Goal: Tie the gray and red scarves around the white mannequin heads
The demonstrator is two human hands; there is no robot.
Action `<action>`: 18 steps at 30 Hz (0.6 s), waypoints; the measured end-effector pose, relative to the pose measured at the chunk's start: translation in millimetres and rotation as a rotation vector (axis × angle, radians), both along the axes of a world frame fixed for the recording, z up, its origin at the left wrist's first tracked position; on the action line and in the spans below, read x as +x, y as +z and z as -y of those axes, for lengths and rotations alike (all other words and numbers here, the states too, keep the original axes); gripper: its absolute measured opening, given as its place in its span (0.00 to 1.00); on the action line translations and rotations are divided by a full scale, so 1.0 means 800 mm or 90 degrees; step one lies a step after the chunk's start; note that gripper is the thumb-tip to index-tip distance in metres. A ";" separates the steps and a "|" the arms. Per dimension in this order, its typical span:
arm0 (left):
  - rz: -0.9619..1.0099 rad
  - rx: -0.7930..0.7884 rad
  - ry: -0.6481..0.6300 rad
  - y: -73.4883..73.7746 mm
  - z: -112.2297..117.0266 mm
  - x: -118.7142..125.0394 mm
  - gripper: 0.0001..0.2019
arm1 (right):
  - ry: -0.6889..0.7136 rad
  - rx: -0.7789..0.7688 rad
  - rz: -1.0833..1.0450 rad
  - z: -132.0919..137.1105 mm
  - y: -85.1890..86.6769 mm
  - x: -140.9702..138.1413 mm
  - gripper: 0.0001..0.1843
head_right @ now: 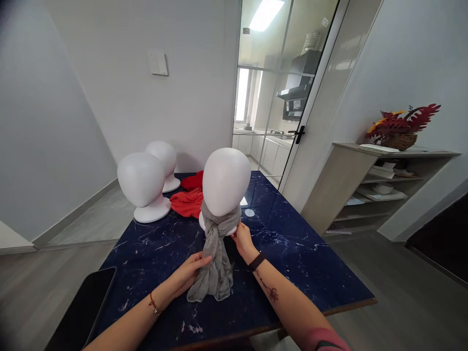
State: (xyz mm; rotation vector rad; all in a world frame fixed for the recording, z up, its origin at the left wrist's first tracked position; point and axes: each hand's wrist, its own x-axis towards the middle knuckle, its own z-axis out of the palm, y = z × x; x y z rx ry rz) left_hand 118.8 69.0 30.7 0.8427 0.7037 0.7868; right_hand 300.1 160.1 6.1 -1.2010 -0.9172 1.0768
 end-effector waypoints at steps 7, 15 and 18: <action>-0.180 0.202 0.224 -0.024 -0.026 -0.025 0.22 | -0.073 -0.057 -0.108 -0.030 0.003 0.047 0.19; -0.364 0.335 0.190 -0.020 -0.022 -0.024 0.17 | -0.139 -0.048 -0.027 -0.132 0.015 0.157 0.21; -0.395 0.345 0.177 -0.017 -0.019 -0.023 0.17 | -0.183 -0.050 0.020 -0.185 0.011 0.191 0.22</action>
